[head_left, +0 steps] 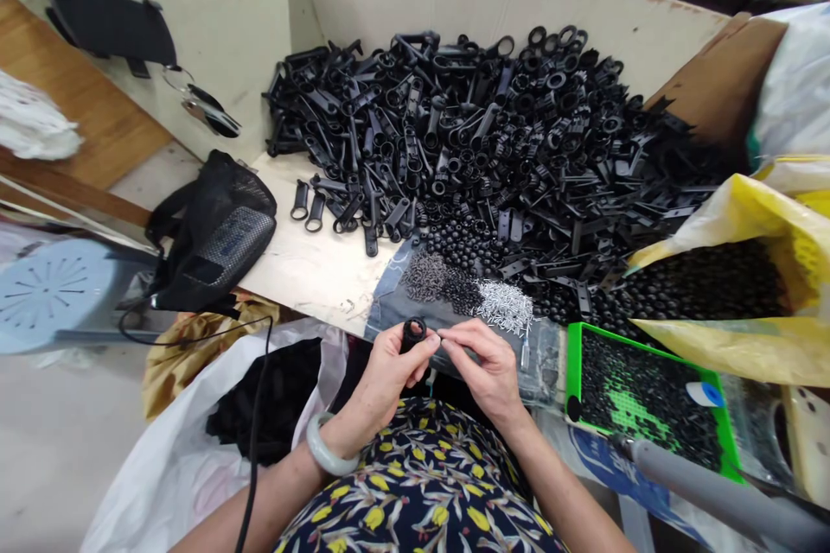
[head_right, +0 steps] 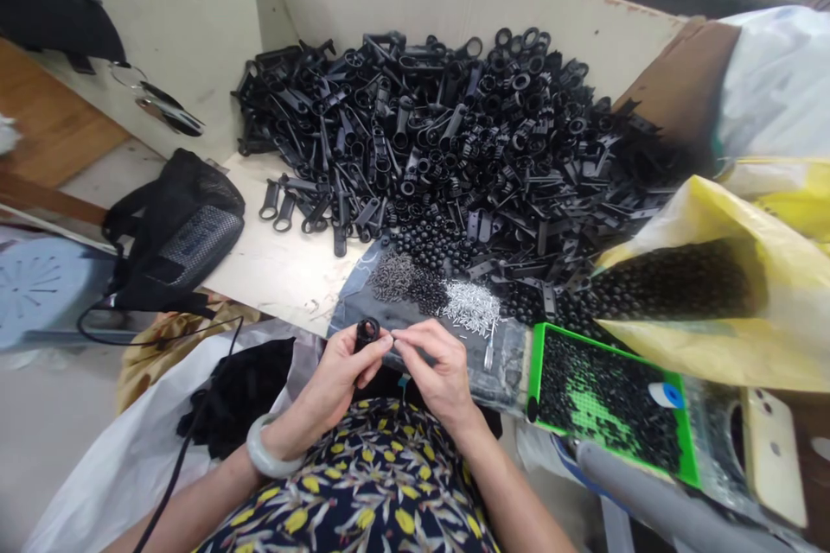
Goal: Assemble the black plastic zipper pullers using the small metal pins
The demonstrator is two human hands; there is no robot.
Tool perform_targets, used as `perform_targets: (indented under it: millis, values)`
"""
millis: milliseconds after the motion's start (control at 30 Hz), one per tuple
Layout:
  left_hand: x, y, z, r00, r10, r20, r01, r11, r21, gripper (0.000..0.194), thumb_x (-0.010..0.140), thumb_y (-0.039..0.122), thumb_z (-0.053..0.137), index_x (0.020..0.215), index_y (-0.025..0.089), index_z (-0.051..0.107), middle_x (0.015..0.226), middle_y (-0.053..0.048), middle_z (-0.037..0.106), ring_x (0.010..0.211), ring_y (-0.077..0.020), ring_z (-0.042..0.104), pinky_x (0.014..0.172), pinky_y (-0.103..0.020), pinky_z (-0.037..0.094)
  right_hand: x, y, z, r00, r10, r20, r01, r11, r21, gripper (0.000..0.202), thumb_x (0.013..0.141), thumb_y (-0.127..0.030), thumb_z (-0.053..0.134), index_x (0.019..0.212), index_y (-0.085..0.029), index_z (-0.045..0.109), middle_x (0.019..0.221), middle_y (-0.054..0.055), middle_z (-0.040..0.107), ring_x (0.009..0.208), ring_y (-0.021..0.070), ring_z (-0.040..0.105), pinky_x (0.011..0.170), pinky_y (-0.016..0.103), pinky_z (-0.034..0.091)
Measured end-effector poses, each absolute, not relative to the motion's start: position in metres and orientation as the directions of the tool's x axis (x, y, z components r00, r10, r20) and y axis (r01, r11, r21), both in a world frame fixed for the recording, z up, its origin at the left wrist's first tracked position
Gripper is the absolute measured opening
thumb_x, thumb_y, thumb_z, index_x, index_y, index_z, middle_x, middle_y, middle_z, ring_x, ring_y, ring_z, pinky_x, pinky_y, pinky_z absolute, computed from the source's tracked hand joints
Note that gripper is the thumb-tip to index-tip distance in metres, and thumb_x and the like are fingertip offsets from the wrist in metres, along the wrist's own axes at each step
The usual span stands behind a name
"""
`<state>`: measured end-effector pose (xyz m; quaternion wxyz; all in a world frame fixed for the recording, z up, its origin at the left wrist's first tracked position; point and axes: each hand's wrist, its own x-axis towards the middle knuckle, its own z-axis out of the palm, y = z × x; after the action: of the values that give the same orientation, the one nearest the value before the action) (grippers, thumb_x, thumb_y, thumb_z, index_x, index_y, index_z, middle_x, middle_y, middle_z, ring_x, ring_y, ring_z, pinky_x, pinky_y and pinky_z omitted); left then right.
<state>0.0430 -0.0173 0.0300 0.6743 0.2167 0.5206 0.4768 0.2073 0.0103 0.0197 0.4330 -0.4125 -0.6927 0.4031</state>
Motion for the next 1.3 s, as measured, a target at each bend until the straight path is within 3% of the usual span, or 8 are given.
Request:
perform_targets:
  millis: [267,433,533,700,867,1100,1300]
  values:
    - [0.050,-0.016,0.034,0.051,0.830,-0.555,-0.561,0.483,0.672,0.035,0.075,0.040,0.086,0.078,0.017,0.060,0.047,0.011,0.038,0.041,-0.0024,0.025,0.041,-0.018,0.017,0.210,0.008,0.016,-0.305,0.909,0.284,0.211,0.355,-0.911,0.021,0.095,-0.017,0.069,0.111,-0.026,0.079,0.097,0.004,0.075,0.085,0.0161,0.071,0.077,0.029,0.058]
    - [0.054,-0.012,0.035,0.136,0.785,-0.605,-0.676,0.520,0.523,0.040,0.074,0.036,0.086,0.068,0.018,0.051,0.044,0.012,0.037,0.040,-0.0022,0.027,0.045,-0.017,0.026,0.208,0.010,0.015,-0.240,0.951,0.194,0.245,0.253,-0.936,0.019,0.096,-0.022,0.068,0.113,-0.024,0.077,0.094,0.004,0.074,0.082,0.0166,0.070,0.076,0.030,0.059]
    - [0.055,-0.012,0.034,0.165,0.769,-0.618,-0.703,0.531,0.473,0.045,0.073,0.036,0.087,0.064,0.019,0.046,0.044,0.012,0.037,0.040,-0.0022,0.028,0.047,-0.018,0.029,0.208,0.011,0.014,-0.249,0.937,0.247,0.289,0.315,-0.904,0.015,0.097,-0.022,0.067,0.108,-0.024,0.076,0.096,0.005,0.075,0.085,0.0180,0.071,0.078,0.032,0.058]
    - [0.057,-0.012,0.033,0.181,0.757,-0.628,-0.714,0.540,0.446,0.049,0.073,0.036,0.086,0.061,0.019,0.042,0.044,0.011,0.039,0.040,-0.0026,0.031,0.048,-0.019,0.029,0.206,0.012,0.015,-0.275,0.896,0.348,0.357,0.431,-0.829,0.015,0.096,-0.019,0.066,0.106,-0.024,0.075,0.093,0.005,0.076,0.084,0.0184,0.071,0.077,0.034,0.058]
    - [0.059,-0.012,0.031,0.178,0.764,-0.620,-0.734,0.523,0.433,0.050,0.075,0.036,0.085,0.060,0.019,0.041,0.044,0.010,0.040,0.041,-0.0028,0.032,0.047,-0.020,0.028,0.202,0.011,0.014,-0.200,0.898,0.393,0.393,0.441,-0.807,0.016,0.094,-0.016,0.067,0.107,-0.023,0.073,0.090,0.004,0.074,0.080,0.0177,0.069,0.074,0.033,0.057]
    - [0.061,-0.013,0.029,0.180,0.755,-0.631,-0.745,0.523,0.414,0.049,0.076,0.037,0.085,0.060,0.019,0.042,0.045,0.009,0.042,0.041,-0.0031,0.033,0.048,-0.020,0.030,0.202,0.013,0.011,-0.226,0.885,0.408,0.404,0.466,-0.787,0.013,0.094,-0.016,0.066,0.103,-0.023,0.073,0.085,0.003,0.074,0.075,0.0171,0.068,0.071,0.033,0.056]
    - [0.064,-0.013,0.031,0.151,0.781,-0.606,-0.712,0.511,0.482,0.044,0.074,0.039,0.087,0.066,0.018,0.049,0.047,0.010,0.044,0.042,-0.0027,0.032,0.047,-0.019,0.027,0.205,0.015,0.013,-0.233,0.881,0.411,0.419,0.473,-0.775,0.011,0.095,-0.020,0.065,0.102,-0.023,0.073,0.081,0.002,0.073,0.071,0.0172,0.067,0.068,0.033,0.056]
